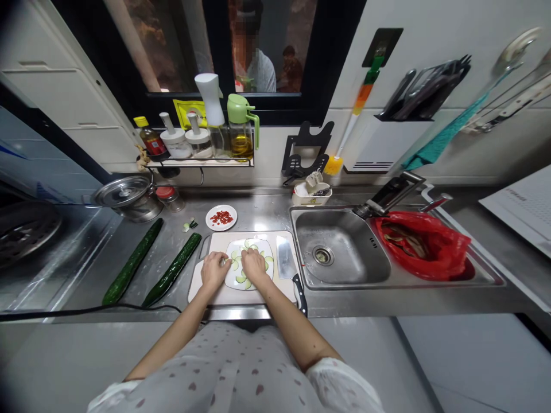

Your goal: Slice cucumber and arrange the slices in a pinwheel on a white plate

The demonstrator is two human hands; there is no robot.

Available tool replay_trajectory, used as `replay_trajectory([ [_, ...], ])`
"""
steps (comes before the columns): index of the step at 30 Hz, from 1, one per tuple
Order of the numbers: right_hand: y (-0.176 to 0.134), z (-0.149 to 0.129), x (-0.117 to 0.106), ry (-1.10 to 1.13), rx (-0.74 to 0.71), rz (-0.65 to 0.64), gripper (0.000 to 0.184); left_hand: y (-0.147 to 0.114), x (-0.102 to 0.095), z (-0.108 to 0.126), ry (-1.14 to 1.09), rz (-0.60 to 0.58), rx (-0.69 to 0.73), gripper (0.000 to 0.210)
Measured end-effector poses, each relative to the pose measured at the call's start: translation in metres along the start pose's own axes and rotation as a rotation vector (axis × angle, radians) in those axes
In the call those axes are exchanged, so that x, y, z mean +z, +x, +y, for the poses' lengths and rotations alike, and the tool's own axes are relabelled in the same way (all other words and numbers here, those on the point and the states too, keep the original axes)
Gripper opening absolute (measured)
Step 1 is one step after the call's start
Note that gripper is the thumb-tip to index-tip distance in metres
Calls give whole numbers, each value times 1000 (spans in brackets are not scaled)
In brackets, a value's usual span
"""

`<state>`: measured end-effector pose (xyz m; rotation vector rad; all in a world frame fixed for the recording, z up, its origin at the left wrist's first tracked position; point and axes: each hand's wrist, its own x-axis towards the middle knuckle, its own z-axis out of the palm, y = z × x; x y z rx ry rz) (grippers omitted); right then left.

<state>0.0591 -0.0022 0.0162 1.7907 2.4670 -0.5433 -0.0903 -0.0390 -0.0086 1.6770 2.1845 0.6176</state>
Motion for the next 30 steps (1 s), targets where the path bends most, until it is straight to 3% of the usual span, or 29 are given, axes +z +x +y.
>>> replay_trajectory([
  [10,-5,3,-6,73,12,68,24,4,2,3,-28,38,4,16],
  [22,-34,47,-10,353,104,311,23,9,4,10,23,33,-35,34],
  [30,-53,53,-7,479,97,391,25,9,7,10,14,17,-58,33],
])
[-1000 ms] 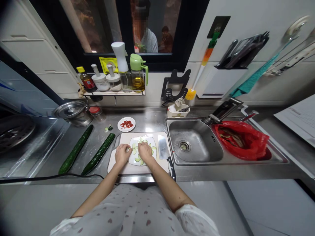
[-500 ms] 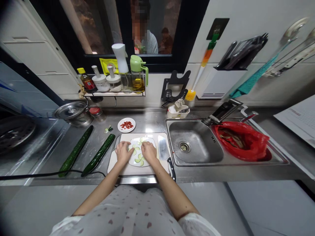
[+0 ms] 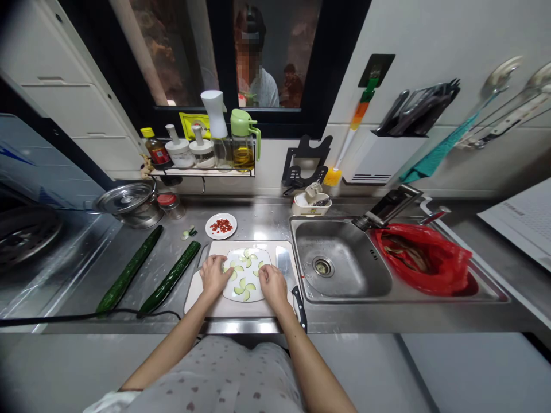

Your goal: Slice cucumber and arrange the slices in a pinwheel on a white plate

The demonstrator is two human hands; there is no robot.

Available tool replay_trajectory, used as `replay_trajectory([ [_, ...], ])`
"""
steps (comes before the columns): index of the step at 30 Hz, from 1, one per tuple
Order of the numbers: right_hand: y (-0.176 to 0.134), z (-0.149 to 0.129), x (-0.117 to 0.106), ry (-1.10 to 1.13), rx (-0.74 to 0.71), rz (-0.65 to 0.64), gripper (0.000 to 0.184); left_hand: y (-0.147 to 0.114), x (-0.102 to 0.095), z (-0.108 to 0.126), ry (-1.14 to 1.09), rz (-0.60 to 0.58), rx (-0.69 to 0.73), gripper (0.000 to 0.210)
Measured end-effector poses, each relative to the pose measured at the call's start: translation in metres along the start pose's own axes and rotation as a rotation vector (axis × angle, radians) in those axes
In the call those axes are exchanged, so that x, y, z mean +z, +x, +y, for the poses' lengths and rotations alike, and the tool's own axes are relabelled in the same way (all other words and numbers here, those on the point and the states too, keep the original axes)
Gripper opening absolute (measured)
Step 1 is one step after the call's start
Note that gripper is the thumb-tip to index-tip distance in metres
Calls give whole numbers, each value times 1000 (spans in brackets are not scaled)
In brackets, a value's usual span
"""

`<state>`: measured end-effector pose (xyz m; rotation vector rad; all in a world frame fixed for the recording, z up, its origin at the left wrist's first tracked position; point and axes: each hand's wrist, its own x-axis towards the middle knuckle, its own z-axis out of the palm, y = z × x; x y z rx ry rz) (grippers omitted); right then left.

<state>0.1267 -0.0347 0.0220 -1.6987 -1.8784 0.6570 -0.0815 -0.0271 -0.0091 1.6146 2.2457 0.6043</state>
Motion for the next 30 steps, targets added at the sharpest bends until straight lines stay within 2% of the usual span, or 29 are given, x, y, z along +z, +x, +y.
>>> replay_trajectory([
  [8,-13,2,2,68,-42,40,26,-1,-2,3,-12,15,3,31],
  [12,-19,0,4,72,-55,46,27,-4,0,1,-110,57,18,24],
  [14,-20,-1,4,82,-59,48,27,-2,2,-1,-192,121,17,21],
  [17,-21,-3,4,96,-55,47,27,14,2,-6,-374,293,-49,22],
  [20,-21,-4,4,107,-56,42,28,45,-2,-11,-630,482,-221,28],
  [22,-22,-4,3,115,-60,39,28,70,-7,-14,-729,556,-336,33],
  [24,-22,-3,3,122,-61,41,29,94,-14,-16,-705,544,-376,34],
  [27,-22,-1,1,131,-63,49,30,121,-23,-19,-535,401,-365,29],
  [30,-21,0,-2,130,-62,51,30,139,-31,-22,-263,274,-308,25],
])
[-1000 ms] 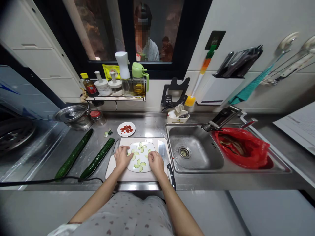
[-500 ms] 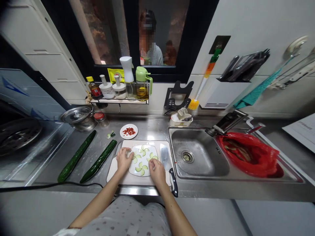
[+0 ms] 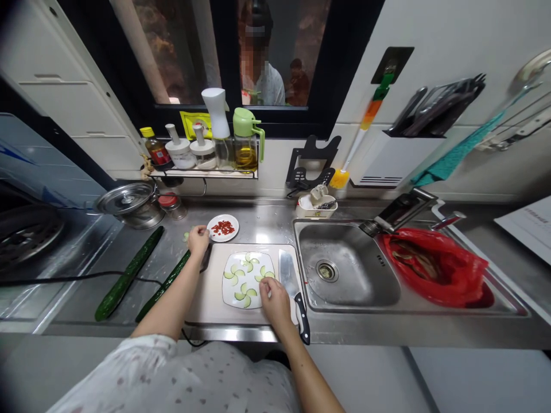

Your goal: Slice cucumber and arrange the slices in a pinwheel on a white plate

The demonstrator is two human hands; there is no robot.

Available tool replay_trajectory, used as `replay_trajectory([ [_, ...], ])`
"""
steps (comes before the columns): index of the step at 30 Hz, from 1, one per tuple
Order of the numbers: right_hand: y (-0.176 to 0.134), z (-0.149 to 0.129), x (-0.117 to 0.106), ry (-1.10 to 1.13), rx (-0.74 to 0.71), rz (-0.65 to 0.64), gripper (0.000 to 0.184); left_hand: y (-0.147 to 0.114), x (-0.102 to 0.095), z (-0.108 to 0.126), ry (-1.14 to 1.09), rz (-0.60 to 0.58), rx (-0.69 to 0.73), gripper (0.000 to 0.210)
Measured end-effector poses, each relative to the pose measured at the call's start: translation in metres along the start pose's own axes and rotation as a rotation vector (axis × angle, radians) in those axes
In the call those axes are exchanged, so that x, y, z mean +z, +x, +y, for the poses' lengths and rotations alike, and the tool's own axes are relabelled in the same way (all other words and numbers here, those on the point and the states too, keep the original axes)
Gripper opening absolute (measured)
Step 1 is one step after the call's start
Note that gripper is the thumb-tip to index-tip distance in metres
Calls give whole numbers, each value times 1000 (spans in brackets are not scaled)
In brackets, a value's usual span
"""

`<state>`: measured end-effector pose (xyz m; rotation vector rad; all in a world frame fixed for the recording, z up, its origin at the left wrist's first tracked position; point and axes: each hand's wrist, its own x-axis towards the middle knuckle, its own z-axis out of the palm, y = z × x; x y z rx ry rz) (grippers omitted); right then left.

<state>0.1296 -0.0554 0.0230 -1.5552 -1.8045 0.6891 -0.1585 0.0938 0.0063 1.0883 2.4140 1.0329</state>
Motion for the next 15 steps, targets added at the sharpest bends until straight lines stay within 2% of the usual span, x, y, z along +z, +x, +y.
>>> replay_trajectory([
  [4,2,-1,-3,1,8,7,30,16,1,3,305,-126,141,24],
  [9,2,-1,-2,1,17,14,31,26,11,9,494,-219,344,27],
  [15,0,5,-3,2,43,19,33,31,23,18,646,-238,389,29],
])
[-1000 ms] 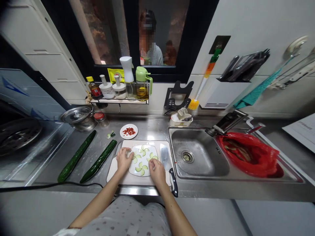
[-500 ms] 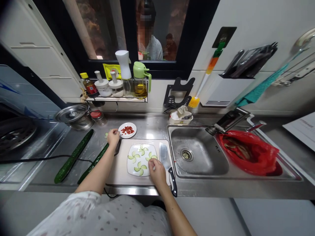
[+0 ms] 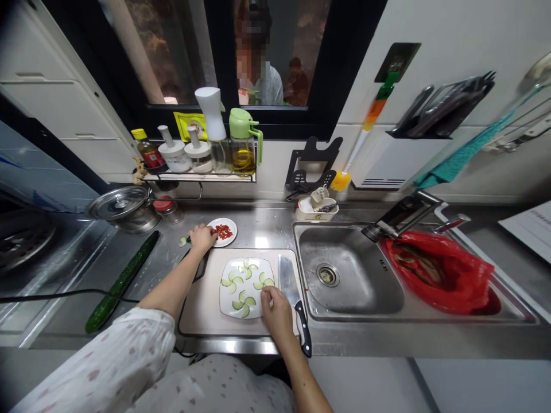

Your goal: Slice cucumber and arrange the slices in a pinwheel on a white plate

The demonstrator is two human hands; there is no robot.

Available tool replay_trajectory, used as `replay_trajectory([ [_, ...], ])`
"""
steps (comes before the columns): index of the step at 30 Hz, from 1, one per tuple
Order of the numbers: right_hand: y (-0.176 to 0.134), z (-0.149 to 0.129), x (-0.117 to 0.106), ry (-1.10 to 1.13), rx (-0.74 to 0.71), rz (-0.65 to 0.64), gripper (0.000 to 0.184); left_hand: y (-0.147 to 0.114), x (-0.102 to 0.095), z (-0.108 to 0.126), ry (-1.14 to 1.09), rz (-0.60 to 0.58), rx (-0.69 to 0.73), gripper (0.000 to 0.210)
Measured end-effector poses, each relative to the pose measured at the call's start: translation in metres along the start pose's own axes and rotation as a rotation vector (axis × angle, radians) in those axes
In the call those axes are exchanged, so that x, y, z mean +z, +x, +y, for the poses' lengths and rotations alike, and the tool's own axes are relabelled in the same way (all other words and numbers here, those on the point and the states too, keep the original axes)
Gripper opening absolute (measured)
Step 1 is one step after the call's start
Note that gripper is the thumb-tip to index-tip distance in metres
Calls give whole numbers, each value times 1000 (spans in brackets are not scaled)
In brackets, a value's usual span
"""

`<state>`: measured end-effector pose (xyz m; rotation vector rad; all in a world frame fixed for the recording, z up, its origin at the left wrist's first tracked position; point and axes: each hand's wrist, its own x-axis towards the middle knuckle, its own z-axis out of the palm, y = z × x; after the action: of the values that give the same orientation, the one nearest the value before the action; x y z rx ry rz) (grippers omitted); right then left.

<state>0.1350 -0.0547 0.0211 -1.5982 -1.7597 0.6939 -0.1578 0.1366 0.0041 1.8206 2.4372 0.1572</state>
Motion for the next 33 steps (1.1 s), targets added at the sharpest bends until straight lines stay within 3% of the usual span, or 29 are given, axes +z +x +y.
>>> replay_trajectory([
  [9,-1,6,-4,-9,13,9,33,2,5,-1,51,-12,-7,29],
  [16,0,4,-3,-5,17,0,32,-6,7,-3,-59,83,-87,36],
  [25,3,1,-1,-6,5,-15,34,-4,8,-14,-54,13,-39,29],
  [33,2,2,2,0,18,-15,33,-5,11,-14,-153,45,-101,30],
])
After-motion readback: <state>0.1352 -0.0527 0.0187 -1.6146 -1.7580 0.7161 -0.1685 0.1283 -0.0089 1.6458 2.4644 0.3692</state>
